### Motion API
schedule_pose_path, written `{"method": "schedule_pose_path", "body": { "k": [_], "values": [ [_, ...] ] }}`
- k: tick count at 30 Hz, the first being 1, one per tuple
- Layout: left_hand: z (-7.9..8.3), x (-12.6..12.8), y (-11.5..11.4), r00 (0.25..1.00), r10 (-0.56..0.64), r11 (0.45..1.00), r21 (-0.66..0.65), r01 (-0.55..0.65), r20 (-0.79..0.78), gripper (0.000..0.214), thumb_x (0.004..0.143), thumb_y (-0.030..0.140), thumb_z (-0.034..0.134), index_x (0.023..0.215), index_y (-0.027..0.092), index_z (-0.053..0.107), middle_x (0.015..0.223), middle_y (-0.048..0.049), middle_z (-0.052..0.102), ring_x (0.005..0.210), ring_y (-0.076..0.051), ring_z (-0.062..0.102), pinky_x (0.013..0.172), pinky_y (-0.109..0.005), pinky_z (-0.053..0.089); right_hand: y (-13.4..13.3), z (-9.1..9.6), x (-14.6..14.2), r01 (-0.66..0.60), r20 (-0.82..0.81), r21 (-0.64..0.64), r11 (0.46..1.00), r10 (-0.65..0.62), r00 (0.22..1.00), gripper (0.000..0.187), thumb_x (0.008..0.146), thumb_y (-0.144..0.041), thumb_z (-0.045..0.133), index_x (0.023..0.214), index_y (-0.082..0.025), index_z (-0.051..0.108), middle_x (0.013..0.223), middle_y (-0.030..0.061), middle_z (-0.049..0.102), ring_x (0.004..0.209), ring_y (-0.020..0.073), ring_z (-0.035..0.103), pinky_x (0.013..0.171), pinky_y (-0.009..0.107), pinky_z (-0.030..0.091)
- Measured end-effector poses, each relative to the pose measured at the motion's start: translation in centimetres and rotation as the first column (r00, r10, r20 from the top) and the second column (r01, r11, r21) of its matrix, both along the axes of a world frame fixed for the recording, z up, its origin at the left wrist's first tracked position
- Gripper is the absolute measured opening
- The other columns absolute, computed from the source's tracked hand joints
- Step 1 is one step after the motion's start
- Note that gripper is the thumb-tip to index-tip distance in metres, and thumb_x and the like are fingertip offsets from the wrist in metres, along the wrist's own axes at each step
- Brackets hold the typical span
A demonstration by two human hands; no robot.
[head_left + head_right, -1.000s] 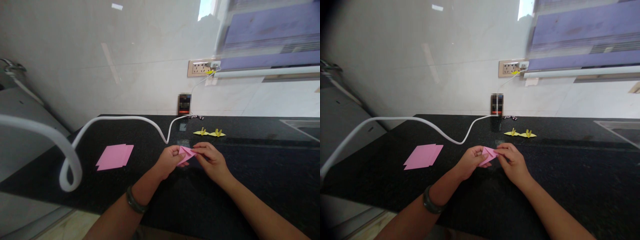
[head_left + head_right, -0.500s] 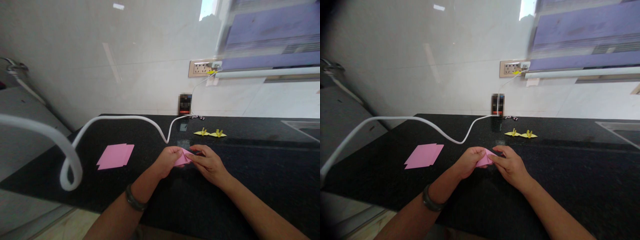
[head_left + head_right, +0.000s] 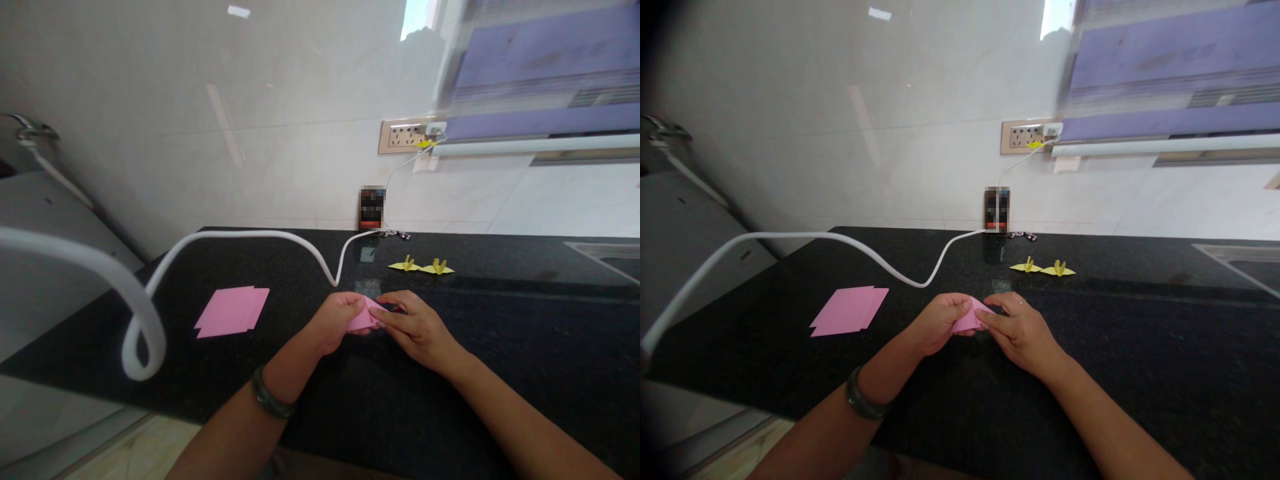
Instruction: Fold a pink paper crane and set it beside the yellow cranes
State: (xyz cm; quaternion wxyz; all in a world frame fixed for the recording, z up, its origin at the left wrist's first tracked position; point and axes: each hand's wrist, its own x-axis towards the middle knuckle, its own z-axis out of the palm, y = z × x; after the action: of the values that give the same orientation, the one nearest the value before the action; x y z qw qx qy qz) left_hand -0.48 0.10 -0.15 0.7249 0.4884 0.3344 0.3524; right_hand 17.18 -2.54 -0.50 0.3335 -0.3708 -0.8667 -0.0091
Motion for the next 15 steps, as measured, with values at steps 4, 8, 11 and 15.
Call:
{"method": "schedule_pose_path", "body": {
  "k": [4, 8, 11, 15],
  "values": [
    [-0.23, -0.04, 0.09, 1.000, 0.009, 1.000, -0.006, -0.008, 0.023, 0.029, 0.070, 0.034, 0.053, 0.083, 0.009, 0.058, 0.073, -0.0063, 0.058, 0.062, -0.011, 0.055, 0.055, -0.022, 0.044, 0.08, 0.13, -0.04, -0.022, 0.047, -0.022, 1.000, 0.023, 0.999, 0.031, 0.078, -0.021, 0.047, 0.107, -0.030, 0.054, 0.096, 0.0066, 0.055, 0.084, 0.0178, 0.050, 0.068, 0.032, 0.044],
    [-0.21, -0.15, 0.18, 0.998, 0.019, 1.000, 0.006, -0.019, 0.057, 0.025, 0.072, 0.032, 0.052, 0.081, 0.009, 0.057, 0.075, -0.0058, 0.057, 0.063, -0.010, 0.053, 0.056, -0.022, 0.045, -0.11, 0.25, -0.22, -0.015, 0.085, -0.043, 0.999, 0.019, 0.996, 0.034, 0.079, -0.022, 0.046, 0.111, -0.029, 0.051, 0.100, 0.0075, 0.053, 0.088, 0.0186, 0.048, 0.072, 0.033, 0.043],
    [-0.11, -0.24, 0.22, 0.997, 0.030, 1.000, 0.008, -0.031, 0.068, 0.025, 0.073, 0.032, 0.050, 0.081, 0.010, 0.057, 0.076, -0.0058, 0.057, 0.065, -0.009, 0.052, 0.058, -0.021, 0.045, -0.27, 0.38, -0.33, 0.010, 0.115, -0.051, 0.999, -0.005, 0.993, 0.035, 0.079, -0.022, 0.045, 0.113, -0.027, 0.049, 0.104, 0.0089, 0.051, 0.092, 0.0196, 0.047, 0.074, 0.034, 0.043],
    [-0.08, -0.23, 0.22, 0.997, 0.070, 0.998, 0.007, -0.070, 0.033, 0.026, 0.071, 0.034, 0.053, 0.083, 0.011, 0.057, 0.079, -0.0060, 0.057, 0.065, -0.010, 0.053, 0.057, -0.022, 0.045, -0.34, 0.40, -0.48, 0.022, 0.144, -0.048, 0.999, -0.015, 0.990, 0.037, 0.078, -0.022, 0.046, 0.115, -0.025, 0.048, 0.107, 0.0104, 0.049, 0.094, 0.0211, 0.046, 0.075, 0.036, 0.042]
  ]
}}
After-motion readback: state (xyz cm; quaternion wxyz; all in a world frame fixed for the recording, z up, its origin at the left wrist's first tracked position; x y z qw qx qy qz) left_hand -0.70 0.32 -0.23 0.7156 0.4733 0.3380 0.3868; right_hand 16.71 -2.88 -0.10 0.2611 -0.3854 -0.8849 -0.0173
